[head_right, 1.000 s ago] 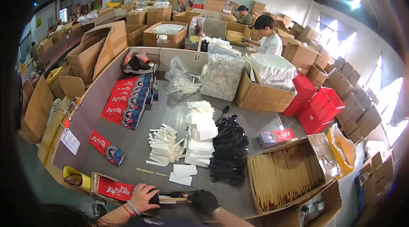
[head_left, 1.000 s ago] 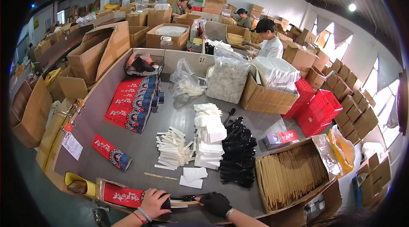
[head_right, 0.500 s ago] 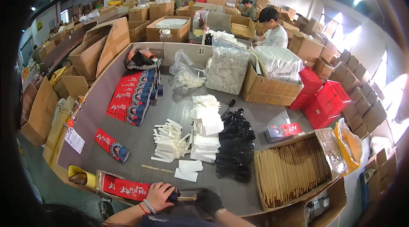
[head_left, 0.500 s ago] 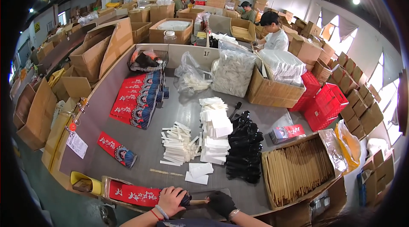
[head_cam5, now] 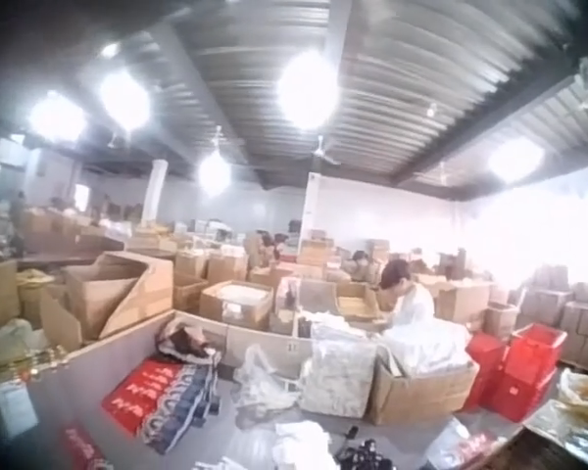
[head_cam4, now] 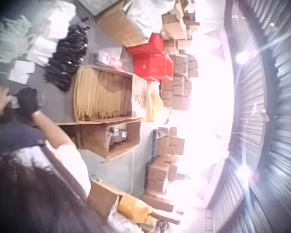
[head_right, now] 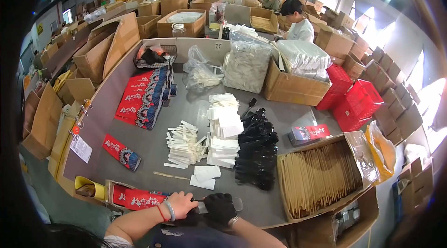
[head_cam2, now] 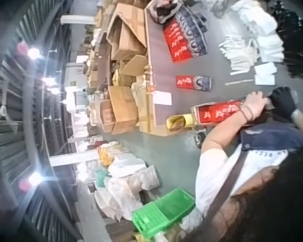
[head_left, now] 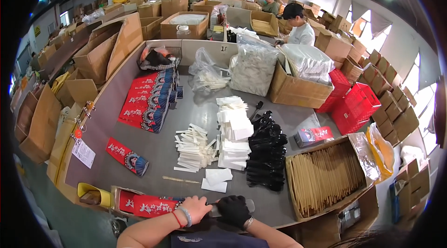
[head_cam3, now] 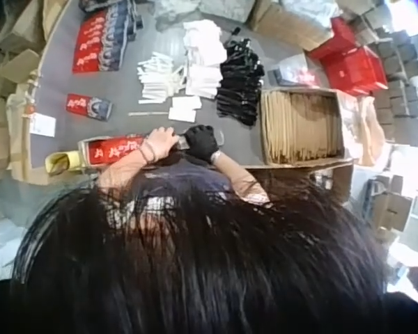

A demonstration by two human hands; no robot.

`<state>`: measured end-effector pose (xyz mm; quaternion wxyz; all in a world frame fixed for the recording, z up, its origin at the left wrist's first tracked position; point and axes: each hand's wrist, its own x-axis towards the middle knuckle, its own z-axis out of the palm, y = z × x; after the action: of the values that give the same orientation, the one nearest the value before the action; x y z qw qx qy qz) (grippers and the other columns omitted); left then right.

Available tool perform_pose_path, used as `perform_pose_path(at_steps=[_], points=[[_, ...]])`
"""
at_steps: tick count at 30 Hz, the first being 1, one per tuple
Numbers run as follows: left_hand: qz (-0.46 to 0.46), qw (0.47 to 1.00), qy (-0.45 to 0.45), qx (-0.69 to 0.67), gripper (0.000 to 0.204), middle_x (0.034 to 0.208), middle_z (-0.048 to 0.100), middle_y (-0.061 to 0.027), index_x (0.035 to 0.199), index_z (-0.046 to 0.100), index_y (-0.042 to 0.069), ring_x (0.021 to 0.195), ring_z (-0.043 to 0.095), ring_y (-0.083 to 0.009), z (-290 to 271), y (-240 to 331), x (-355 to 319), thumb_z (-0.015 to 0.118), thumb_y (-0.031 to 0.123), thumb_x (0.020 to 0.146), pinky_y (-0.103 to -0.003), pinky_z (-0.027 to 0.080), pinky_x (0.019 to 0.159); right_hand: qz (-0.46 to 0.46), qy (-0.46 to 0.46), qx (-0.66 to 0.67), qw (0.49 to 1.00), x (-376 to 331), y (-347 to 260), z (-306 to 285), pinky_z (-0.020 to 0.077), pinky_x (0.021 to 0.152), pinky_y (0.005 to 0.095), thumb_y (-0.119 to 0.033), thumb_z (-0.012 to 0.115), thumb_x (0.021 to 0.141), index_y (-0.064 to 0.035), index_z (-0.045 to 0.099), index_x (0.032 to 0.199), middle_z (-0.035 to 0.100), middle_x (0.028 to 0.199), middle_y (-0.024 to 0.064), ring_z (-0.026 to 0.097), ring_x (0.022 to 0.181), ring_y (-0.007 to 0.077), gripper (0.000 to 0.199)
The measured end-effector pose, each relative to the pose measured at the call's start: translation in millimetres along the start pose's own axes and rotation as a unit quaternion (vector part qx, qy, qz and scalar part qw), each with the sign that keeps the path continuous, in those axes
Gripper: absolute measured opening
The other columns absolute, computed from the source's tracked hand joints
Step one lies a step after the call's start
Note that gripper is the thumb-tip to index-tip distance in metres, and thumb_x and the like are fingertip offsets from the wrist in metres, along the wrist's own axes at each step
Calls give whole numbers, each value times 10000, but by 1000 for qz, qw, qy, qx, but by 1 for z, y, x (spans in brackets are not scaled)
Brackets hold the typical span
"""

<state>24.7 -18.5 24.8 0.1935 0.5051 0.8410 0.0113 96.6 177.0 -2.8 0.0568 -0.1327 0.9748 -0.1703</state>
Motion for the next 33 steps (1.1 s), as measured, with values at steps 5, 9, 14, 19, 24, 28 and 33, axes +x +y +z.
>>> perform_pose_path(at_steps=[5, 9, 14, 19, 24, 28, 33], points=[[17, 998, 18, 52, 301, 999, 543, -132, 995, 603, 166, 880, 589, -336, -40, -17, -7, 677, 193, 705, -430, 519, 693, 33, 28, -39, 998, -8, 5, -47, 403, 851, 456, -461, 751, 674, -154, 605, 1117, 629, 1023, 65, 596, 974, 279, 559], [-15, 985, 140, 97, 189, 958, 551, -132, 898, 598, 94, 906, 576, -333, -37, -83, -20, 620, 146, 717, -411, 517, 724, 137, 27, -9, 990, -19, 20, -61, 395, 887, 461, -486, 765, 654, -130, 601, 1115, 606, 1045, 98, 580, 991, 310, 605], [-137, 967, 211, 44, 309, 1243, 508, -172, 911, 630, 51, 1124, 487, -366, -16, -109, -48, 743, 167, 647, -448, 459, 902, 147, 15, 2, 989, -15, 18, -47, 404, 841, 459, -455, 766, 655, -123, 603, 1082, 603, 1019, 105, 585, 956, 306, 564], [-209, 906, 317, -189, 430, 1123, 584, -118, 984, 636, 40, 1075, 524, -333, 27, -52, -49, 792, 268, 655, -495, 399, 944, 107, 44, -18, 993, -12, 8, -39, 406, 791, 456, -411, 764, 623, -103, 606, 1040, 599, 1001, 107, 579, 917, 297, 542], [-355, 870, 312, -142, 694, 1246, 512, -137, 1139, 599, 30, 1237, 394, -367, 57, -21, -43, 814, 423, 608, -626, 227, 1032, 77, 36, -41, 996, -5, 2, -32, 408, 766, 453, -411, 757, 605, -96, 616, 990, 613, 954, 111, 591, 888, 296, 518], [-380, 853, 314, -171, 832, 1317, 453, -156, 1237, 539, 24, 1292, 325, -398, 80, -27, -45, 815, 477, 597, -619, 162, 1073, 85, -7, -49, 995, 5, -12, -41, 417, 747, 451, -411, 756, 610, -94, 624, 929, 623, 901, 119, 608, 855, 299, 469], [-379, 847, 306, -211, 863, 1355, 438, -158, 1263, 517, 15, 1324, 301, -399, 76, -28, -46, 817, 480, 600, -622, 130, 1089, 66, -78, -14, 995, 14, -21, -40, 424, 761, 444, -420, 754, 631, -89, 619, 916, 621, 899, 129, 613, 858, 301, 457]])
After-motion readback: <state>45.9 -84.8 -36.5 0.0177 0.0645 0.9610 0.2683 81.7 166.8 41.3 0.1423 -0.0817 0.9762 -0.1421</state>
